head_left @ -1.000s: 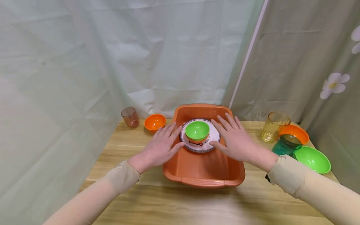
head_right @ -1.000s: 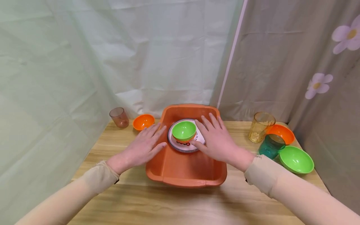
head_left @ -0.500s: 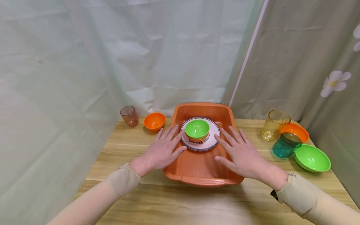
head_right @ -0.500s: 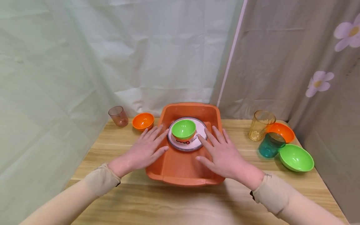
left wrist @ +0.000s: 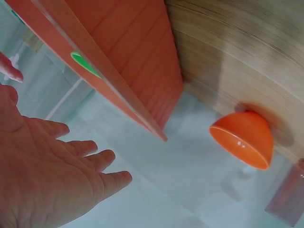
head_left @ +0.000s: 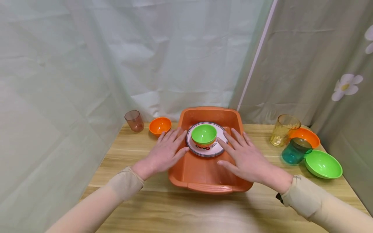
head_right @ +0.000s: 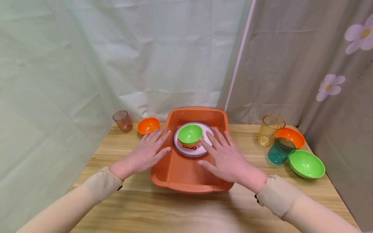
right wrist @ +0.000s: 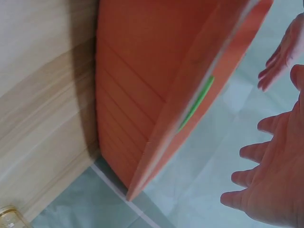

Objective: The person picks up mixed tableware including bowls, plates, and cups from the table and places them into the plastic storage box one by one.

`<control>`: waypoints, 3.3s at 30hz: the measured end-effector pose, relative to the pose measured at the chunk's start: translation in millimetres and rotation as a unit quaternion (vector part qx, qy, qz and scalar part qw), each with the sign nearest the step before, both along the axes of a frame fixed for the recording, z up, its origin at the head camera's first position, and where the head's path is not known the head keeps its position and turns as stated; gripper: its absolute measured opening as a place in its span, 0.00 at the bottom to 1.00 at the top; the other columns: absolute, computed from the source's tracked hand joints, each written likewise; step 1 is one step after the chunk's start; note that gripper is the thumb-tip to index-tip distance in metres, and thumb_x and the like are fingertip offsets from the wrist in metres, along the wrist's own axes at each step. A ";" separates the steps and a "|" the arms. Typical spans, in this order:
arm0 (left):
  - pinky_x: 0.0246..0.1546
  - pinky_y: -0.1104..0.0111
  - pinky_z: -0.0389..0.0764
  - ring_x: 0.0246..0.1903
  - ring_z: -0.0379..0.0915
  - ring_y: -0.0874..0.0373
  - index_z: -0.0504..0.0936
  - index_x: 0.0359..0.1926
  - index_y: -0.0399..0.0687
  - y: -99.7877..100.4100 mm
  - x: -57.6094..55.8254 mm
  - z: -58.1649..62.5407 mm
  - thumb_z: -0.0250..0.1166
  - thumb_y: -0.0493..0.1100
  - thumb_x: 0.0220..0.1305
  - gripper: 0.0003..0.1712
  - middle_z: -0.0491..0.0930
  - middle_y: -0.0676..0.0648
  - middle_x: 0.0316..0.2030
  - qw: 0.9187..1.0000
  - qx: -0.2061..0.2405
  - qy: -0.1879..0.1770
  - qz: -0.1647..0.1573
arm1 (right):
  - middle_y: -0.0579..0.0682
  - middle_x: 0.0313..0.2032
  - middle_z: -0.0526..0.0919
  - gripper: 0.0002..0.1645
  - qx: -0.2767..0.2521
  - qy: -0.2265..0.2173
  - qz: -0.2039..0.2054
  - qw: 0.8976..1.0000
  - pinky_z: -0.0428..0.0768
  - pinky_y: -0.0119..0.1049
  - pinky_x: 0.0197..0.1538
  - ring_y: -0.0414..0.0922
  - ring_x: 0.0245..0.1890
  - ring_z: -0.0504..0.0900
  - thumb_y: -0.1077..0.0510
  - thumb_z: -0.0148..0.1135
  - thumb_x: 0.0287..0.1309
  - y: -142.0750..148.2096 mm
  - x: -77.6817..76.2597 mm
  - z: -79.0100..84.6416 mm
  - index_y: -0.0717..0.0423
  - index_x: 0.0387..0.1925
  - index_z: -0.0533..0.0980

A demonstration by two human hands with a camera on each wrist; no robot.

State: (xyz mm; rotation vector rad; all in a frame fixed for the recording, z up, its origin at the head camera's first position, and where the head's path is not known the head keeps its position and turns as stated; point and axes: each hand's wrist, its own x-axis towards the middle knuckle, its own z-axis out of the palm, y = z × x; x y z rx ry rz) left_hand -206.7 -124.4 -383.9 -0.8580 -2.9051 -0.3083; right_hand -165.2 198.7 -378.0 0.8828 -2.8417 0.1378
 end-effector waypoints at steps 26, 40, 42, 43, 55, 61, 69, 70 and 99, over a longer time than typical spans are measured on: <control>0.75 0.44 0.46 0.76 0.42 0.30 0.46 0.76 0.22 -90.6 -73.2 -25.7 0.32 0.61 0.82 0.45 0.46 0.23 0.75 0.949 0.189 -0.190 0.164 | 0.56 0.79 0.53 0.45 0.039 0.003 0.054 0.998 0.42 0.61 0.77 0.62 0.79 0.42 0.25 0.36 0.74 -58.4 -30.9 13.1 0.43 0.81 0.57; 0.75 0.45 0.45 0.76 0.40 0.32 0.45 0.76 0.21 -110.8 -94.4 -46.8 0.27 0.57 0.82 0.42 0.45 0.24 0.76 0.908 0.263 -0.242 0.218 | 0.54 0.81 0.48 0.47 0.070 -0.017 0.070 0.995 0.43 0.60 0.77 0.60 0.80 0.40 0.25 0.34 0.73 -96.7 -42.7 19.1 0.43 0.82 0.51; 0.74 0.45 0.53 0.74 0.48 0.32 0.50 0.75 0.22 -111.5 -96.9 -49.0 0.27 0.53 0.82 0.39 0.50 0.24 0.74 0.898 0.286 -0.247 0.225 | 0.54 0.81 0.48 0.47 0.073 -0.018 0.067 0.995 0.43 0.60 0.77 0.59 0.80 0.40 0.24 0.33 0.73 -101.9 -46.2 19.0 0.43 0.82 0.50; 0.72 0.45 0.57 0.71 0.53 0.32 0.51 0.75 0.23 -111.7 -98.3 -50.0 0.27 0.51 0.82 0.37 0.52 0.25 0.73 0.888 0.304 -0.256 0.230 | 0.54 0.80 0.49 0.47 0.074 -0.019 0.066 0.995 0.44 0.60 0.77 0.59 0.80 0.40 0.24 0.32 0.73 -104.4 -47.8 19.2 0.43 0.82 0.50; 0.54 0.61 0.82 0.54 0.69 0.40 0.43 0.79 0.31 -107.7 -112.6 -54.2 0.29 0.53 0.83 0.37 0.59 0.31 0.63 0.780 0.425 -0.342 0.308 | 0.52 0.81 0.45 0.47 0.075 -0.058 0.044 0.994 0.36 0.58 0.77 0.57 0.80 0.34 0.23 0.32 0.72 -127.3 -68.1 22.2 0.40 0.83 0.47; 0.56 0.58 0.81 0.55 0.69 0.41 0.46 0.78 0.31 -102.8 -117.7 -58.3 0.28 0.53 0.83 0.36 0.61 0.34 0.59 0.756 0.446 -0.349 0.329 | 0.52 0.81 0.43 0.47 0.076 -0.072 0.028 0.994 0.36 0.58 0.77 0.57 0.80 0.32 0.23 0.34 0.72 -134.0 -76.4 20.2 0.38 0.83 0.46; 0.55 0.57 0.82 0.50 0.70 0.43 0.51 0.77 0.36 -92.8 -126.6 -68.9 0.31 0.47 0.80 0.31 0.61 0.38 0.58 0.711 0.497 -0.360 0.344 | 0.50 0.82 0.41 0.47 0.080 -0.080 0.015 0.993 0.34 0.57 0.77 0.56 0.80 0.31 0.24 0.35 0.72 -141.7 -81.0 19.0 0.37 0.83 0.44; 0.55 0.57 0.82 0.49 0.69 0.44 0.51 0.78 0.38 -91.4 -127.9 -70.0 0.31 0.46 0.80 0.31 0.61 0.40 0.56 0.706 0.503 -0.363 0.342 | 0.50 0.82 0.41 0.47 0.081 -0.080 0.017 0.993 0.34 0.57 0.77 0.56 0.80 0.31 0.24 0.35 0.73 -142.6 -81.1 18.9 0.37 0.83 0.44; 0.64 0.57 0.74 0.50 0.68 0.49 0.43 0.82 0.45 -84.0 -134.3 -75.2 0.30 0.49 0.83 0.33 0.63 0.44 0.57 0.625 0.559 -0.390 0.379 | 0.52 0.82 0.44 0.47 0.098 -0.079 0.023 0.992 0.37 0.58 0.77 0.57 0.80 0.33 0.24 0.35 0.73 -150.7 -81.7 10.5 0.39 0.83 0.46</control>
